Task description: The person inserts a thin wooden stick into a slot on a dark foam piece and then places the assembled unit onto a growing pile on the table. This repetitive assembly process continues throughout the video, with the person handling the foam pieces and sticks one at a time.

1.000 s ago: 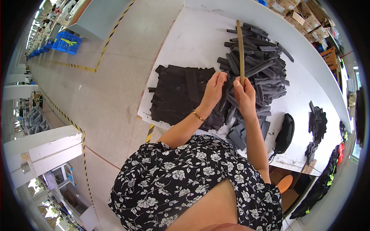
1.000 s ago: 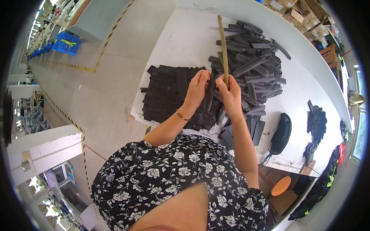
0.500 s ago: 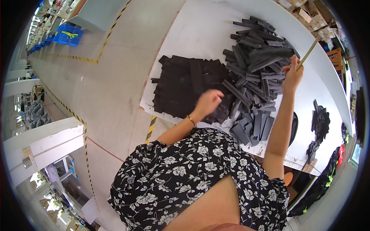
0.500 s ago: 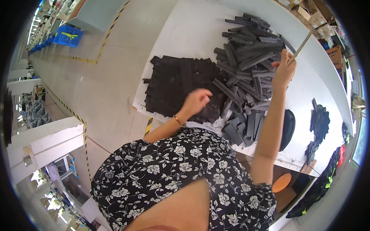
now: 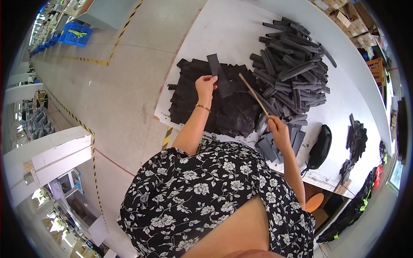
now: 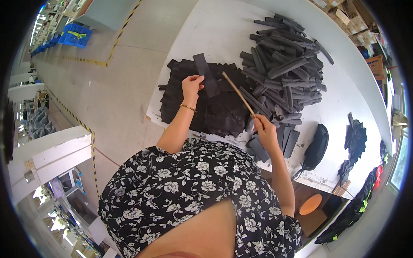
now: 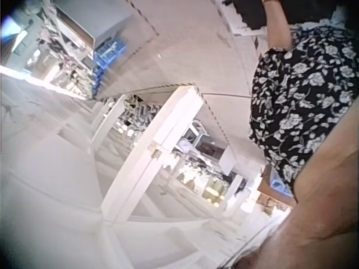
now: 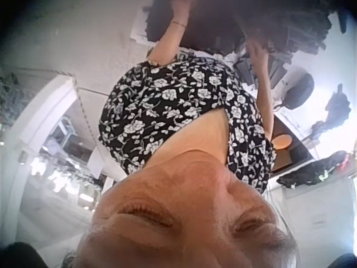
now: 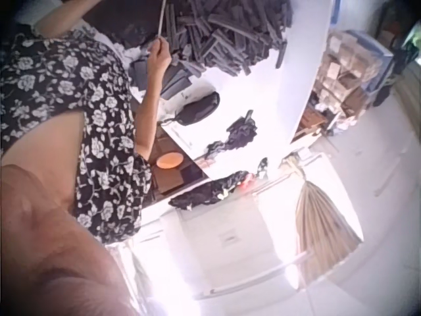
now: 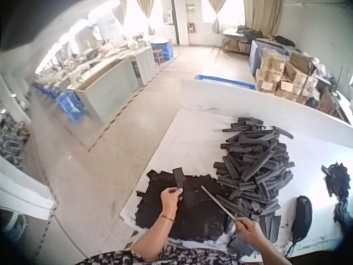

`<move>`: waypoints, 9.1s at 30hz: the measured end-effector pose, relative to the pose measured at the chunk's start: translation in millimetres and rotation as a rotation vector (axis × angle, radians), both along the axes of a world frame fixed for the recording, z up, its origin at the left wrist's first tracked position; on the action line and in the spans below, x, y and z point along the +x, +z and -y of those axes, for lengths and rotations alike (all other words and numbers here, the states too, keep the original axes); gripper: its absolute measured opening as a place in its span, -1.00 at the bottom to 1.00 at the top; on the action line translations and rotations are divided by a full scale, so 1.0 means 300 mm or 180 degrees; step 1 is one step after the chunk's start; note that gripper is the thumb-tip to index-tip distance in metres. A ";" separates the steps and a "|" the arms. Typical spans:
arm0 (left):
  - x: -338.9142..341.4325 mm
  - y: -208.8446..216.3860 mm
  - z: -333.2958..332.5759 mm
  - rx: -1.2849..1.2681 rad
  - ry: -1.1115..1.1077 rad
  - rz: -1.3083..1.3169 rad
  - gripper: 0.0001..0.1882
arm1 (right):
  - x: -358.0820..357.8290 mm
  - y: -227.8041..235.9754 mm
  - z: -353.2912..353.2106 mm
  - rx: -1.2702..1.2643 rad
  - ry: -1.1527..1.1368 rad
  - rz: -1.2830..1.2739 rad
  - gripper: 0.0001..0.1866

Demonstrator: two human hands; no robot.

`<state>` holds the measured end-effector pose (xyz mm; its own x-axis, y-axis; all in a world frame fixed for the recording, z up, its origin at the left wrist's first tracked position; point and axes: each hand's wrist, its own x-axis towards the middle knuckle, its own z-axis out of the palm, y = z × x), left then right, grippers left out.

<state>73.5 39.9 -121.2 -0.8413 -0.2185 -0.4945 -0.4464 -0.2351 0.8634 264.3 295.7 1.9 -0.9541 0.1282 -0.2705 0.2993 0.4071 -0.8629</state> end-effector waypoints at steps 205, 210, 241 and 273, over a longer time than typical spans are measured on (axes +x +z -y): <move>0.229 0.342 -0.222 0.3432 -0.0152 0.0155 -0.74 | -0.057 -0.044 0.315 0.0325 -0.0047 -0.0731 -0.66; 0.191 0.370 -0.199 0.2651 -0.0077 0.0116 -0.71 | -0.017 -0.024 0.282 0.0238 0.0410 0.0241 -0.75; 0.196 0.367 -0.185 0.0799 -0.3325 -0.1508 -0.64 | -0.234 0.077 0.163 0.0668 0.0134 -0.1545 -0.86; 0.258 0.438 -0.367 0.1823 -0.2710 -0.0472 -0.78 | -0.360 0.165 -0.028 -0.1585 -0.1709 -0.0780 -0.71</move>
<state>150.9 150.1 10.2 -0.6679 0.7123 -0.2158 -0.5555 -0.2840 0.7815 156.3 304.2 51.4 -0.8355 0.5091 -0.2066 0.1228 -0.1935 -0.9734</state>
